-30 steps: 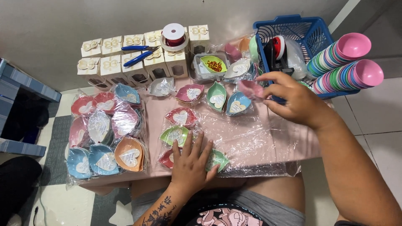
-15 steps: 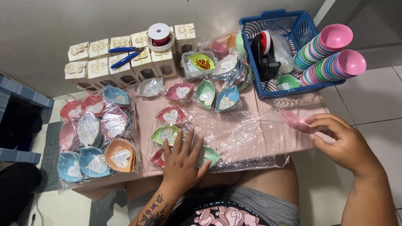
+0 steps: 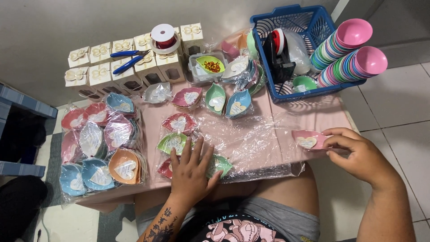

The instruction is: The person is picking up small, colorful, leaf-shaped bowls from a table and packing them into a clear plastic bag.

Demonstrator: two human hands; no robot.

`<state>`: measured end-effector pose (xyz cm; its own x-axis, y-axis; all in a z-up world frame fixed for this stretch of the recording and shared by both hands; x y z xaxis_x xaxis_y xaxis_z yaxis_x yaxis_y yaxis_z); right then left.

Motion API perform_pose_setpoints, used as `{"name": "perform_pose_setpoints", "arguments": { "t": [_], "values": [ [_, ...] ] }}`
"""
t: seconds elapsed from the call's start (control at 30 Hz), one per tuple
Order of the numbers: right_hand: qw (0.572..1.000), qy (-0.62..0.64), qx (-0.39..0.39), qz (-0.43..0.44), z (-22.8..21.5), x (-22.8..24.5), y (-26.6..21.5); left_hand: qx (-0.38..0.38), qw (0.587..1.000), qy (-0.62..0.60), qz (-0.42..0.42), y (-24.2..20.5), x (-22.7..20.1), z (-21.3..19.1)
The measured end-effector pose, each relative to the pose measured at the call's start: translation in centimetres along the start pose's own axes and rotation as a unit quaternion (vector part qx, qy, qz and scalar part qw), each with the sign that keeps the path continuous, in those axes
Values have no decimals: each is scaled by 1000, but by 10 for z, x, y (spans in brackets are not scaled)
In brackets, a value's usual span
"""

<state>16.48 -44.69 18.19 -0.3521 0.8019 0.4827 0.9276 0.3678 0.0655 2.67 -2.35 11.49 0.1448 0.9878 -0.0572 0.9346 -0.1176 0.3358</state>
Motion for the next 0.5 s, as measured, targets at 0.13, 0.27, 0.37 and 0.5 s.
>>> {"name": "perform_pose_setpoints", "arguments": {
  "t": [0.13,0.27,0.37,0.5],
  "values": [
    [995,95,36,0,6,19,9,-7,1000,-3,2,0,-1,-4],
    [997,64,30,-21,-3,32,15,-1,1000,-17,-1,0,-1,-4],
    [997,71,-22,-6,-19,33,9,-6,1000,-12,4,1,0,-4],
    [998,53,-13,-10,-20,37,14,-9,1000,-14,5,2,0,-6]
  ]
}}
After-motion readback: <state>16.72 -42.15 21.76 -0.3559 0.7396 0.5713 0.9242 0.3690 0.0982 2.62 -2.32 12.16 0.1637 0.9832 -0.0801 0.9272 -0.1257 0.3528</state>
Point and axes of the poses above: each hand's wrist, its own y-axis towards the middle knuckle, its own z-axis out of the palm, x = y × z, the point moved 1 cm from there along y, towards the middle knuckle, and after that the axes turned 5 degrees about -y, right-handed, at the moved point
